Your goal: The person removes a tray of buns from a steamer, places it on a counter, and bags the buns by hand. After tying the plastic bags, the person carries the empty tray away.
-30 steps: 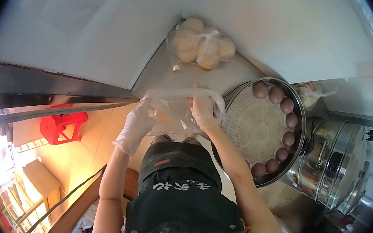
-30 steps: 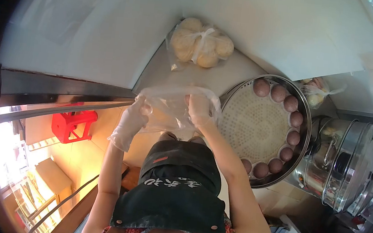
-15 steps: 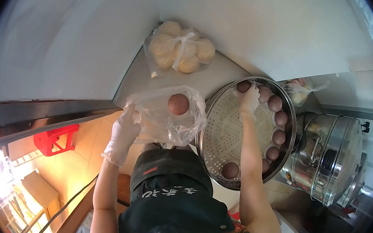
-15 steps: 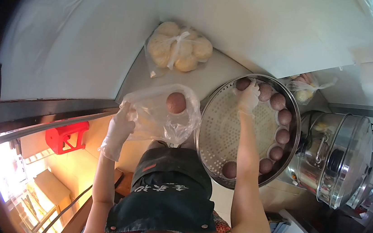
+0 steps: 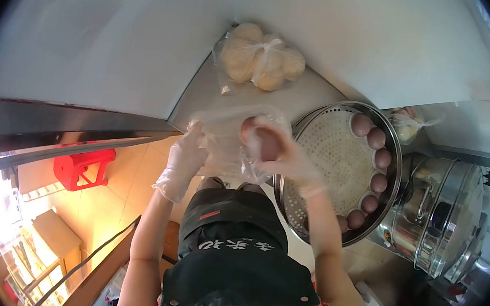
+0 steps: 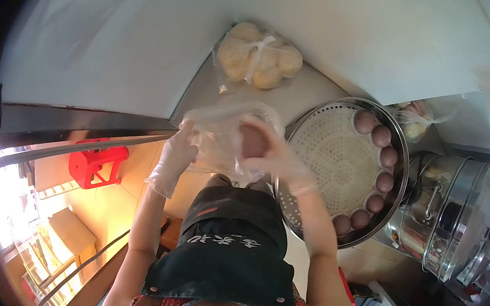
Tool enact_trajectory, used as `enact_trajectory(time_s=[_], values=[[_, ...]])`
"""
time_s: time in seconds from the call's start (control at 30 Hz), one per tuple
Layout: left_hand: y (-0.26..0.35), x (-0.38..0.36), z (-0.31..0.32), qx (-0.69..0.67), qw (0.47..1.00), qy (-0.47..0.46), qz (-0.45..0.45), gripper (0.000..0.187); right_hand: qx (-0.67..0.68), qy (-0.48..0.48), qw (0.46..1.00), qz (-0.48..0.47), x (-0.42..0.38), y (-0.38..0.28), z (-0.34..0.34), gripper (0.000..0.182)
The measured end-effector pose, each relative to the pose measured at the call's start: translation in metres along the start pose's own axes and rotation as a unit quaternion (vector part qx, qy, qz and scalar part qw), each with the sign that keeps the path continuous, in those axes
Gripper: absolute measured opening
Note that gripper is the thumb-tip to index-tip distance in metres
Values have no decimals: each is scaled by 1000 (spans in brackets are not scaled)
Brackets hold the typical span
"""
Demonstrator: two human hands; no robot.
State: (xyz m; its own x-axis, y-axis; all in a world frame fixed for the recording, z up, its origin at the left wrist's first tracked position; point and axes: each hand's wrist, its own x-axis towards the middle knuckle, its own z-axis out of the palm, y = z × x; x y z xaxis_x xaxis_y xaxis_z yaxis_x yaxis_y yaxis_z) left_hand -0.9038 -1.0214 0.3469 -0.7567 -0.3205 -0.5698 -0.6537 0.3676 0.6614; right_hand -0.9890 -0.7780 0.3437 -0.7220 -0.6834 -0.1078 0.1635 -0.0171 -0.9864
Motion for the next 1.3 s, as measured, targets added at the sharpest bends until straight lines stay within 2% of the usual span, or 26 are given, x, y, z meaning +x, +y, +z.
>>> enact_trajectory(time_s=[0.07, 0.1, 0.17, 0.2, 0.27, 0.37, 0.47, 0.5, 0.53, 0.57, 0.6, 0.63, 0.7, 0.8, 0.9, 0.93, 1.03, 1.13, 1.17, 1.2, 1.27, 1.3], values=[[-16, 5, 6, 43, 998, 27, 38, 62, -229, 23, 973, 7, 27, 22, 46, 69], [-24, 6, 8, 66, 995, 41, 57, 61, -336, 31, 941, -16, 38, 45, 59, 69], [-27, 2, 8, 67, 988, 94, 98, 60, -536, 47, 840, -63, 58, 101, 73, 70], [-28, 0, 9, 67, 983, 122, 117, 60, -576, 57, 813, -62, 61, 118, 76, 72], [-27, -2, 6, 68, 988, 117, 78, 55, -650, 77, 754, -55, 61, 140, 81, 77], [-24, -5, 4, 104, 986, 123, 45, 51, -613, 23, 789, 26, 56, 133, 81, 79], [-23, -4, 6, 113, 981, 142, 64, 50, -519, 145, 832, -134, 39, 84, 63, 60], [-23, -2, 8, 107, 980, 145, 78, 49, -517, 212, 815, -156, 25, 60, 46, 49], [-12, -3, 4, 128, 983, 124, 33, 50, -513, 278, 792, -177, 7, 41, 21, 38], [-11, -1, 6, 128, 982, 129, 55, 52, -519, 362, 763, -135, -14, 59, -21, 23], [-15, -1, 6, 129, 979, 137, 74, 54, -500, 467, 729, -42, -22, 51, -54, 24], [-18, -1, 6, 132, 976, 147, 92, 55, -463, 547, 697, -16, -30, 64, -104, 36], [-20, 0, 7, 123, 980, 136, 74, 57, -627, 577, 521, 54, -44, 90, -191, 64], [-21, 2, 13, 104, 983, 138, 58, 58, -640, 523, 520, 216, -45, 109, -253, 89], [-17, -5, 12, 94, 985, 138, 39, 57, -656, 434, 536, 305, -31, 91, -253, 95], [-13, -6, 12, 89, 986, 137, 33, 56, -649, 422, 548, 315, -29, 85, -251, 88], [-8, -8, 11, 73, 989, 130, 12, 56, -602, 431, 591, 321, -29, 63, -246, 85], [-14, -7, 9, 47, 991, 121, 25, 56, -387, 482, 765, 182, -64, 113, -299, 79], [-16, -8, 8, 40, 992, 117, 27, 56, -213, 471, 842, 158, -68, 92, -276, 79], [-15, -9, 5, 44, 993, 109, 26, 57, -31, 440, 888, 131, -70, 55, -235, 79], [-12, -11, 0, 48, 993, 96, 41, 58, 133, 278, 950, 45, -73, 19, -171, 74], [-12, -12, -2, 48, 993, 90, 58, 58, 179, 197, 962, 61, -67, 15, -141, 74]])
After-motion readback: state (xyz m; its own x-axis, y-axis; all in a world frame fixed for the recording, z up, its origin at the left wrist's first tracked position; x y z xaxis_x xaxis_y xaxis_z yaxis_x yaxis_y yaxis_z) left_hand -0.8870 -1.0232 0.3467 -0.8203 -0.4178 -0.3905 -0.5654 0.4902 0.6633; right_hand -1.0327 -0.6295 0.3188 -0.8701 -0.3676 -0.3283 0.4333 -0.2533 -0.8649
